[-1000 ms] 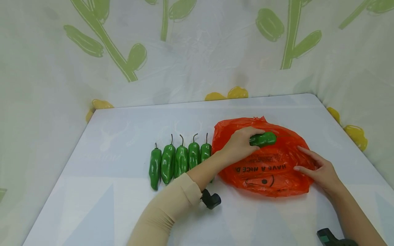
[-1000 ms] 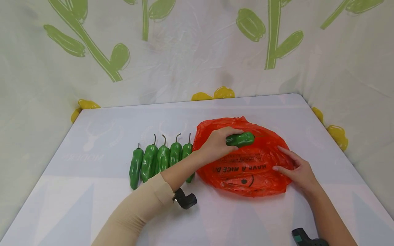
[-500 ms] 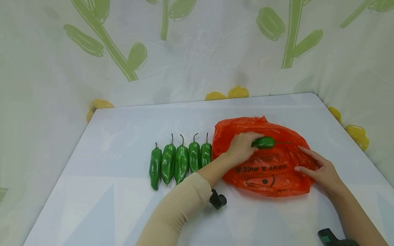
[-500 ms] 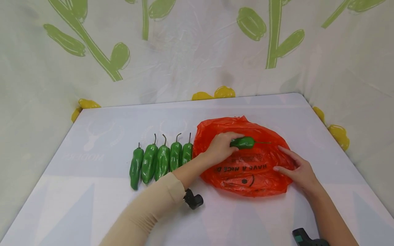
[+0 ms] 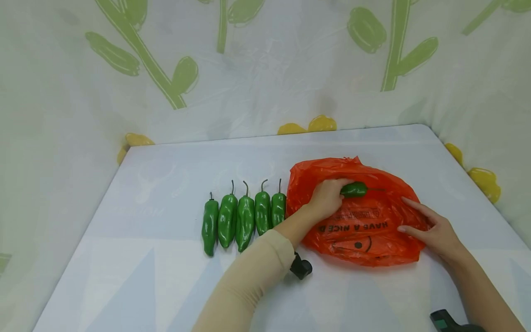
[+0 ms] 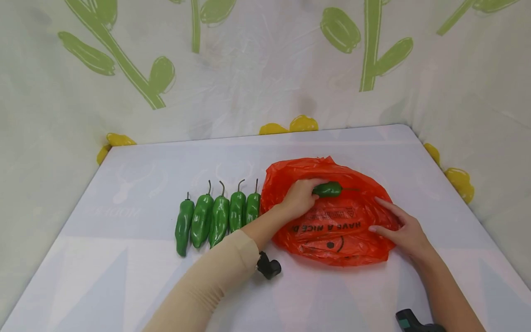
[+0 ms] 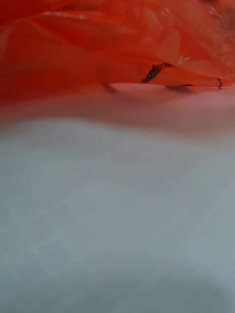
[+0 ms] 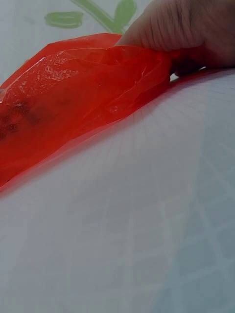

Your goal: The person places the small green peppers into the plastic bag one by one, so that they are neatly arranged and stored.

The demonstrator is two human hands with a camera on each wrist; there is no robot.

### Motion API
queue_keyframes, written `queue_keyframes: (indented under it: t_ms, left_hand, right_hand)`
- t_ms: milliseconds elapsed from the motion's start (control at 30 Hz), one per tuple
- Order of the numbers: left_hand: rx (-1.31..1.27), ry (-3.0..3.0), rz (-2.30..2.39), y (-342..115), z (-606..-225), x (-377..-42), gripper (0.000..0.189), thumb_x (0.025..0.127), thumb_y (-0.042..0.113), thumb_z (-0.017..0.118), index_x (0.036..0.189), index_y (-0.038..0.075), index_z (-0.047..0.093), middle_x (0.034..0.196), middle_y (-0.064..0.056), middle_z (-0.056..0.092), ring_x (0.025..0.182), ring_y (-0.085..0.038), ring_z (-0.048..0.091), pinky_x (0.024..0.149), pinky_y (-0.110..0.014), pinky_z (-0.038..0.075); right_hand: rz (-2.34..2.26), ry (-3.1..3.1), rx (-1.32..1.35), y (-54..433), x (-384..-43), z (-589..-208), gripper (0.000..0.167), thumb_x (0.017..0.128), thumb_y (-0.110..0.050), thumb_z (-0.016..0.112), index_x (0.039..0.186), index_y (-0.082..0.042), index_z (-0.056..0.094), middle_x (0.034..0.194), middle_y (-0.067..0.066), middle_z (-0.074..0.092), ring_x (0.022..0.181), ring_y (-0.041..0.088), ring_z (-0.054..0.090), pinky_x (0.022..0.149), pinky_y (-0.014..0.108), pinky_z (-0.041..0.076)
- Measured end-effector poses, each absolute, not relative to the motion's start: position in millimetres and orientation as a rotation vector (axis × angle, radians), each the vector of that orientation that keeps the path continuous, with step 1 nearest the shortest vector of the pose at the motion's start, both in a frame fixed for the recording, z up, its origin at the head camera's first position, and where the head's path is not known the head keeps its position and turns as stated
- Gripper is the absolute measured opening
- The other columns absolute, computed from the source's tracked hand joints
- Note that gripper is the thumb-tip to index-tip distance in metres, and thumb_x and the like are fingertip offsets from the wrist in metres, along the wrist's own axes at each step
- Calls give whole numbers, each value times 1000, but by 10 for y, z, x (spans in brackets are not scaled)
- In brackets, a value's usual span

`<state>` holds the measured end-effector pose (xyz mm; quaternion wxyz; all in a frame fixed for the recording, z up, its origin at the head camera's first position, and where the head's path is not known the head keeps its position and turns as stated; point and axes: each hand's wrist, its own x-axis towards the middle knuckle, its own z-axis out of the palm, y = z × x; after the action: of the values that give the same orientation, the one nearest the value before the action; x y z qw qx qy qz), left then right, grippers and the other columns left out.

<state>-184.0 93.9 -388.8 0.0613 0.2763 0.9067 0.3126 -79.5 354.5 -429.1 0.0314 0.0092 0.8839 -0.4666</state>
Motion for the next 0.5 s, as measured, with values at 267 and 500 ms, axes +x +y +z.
queue_keyframes:
  t_ms: [267, 500]
  left_hand:
    - [798, 2761, 911, 950, -3922, -1840, 46, 91, 3, 58, 133, 21, 56, 124, 6, 62, 110, -9, 58, 92, -24, 47]
    - [887, 2822, 852, 916, -3913, -1818, 41, 91, 12, 62, 131, 21, 58, 120, 5, 64, 107, -10, 61, 90, -22, 47]
  right_hand:
    - [-1430, 2727, 36, 3545, -800, -4298, 68, 90, -24, 64, 149, -29, 29, 150, -13, 29, 138, 8, 21, 77, -1, 35]
    - [-1398, 2735, 54, 3551, -805, -4288, 69, 90, -26, 64, 149, -30, 28, 153, -10, 26, 140, 13, 19, 76, -1, 34]
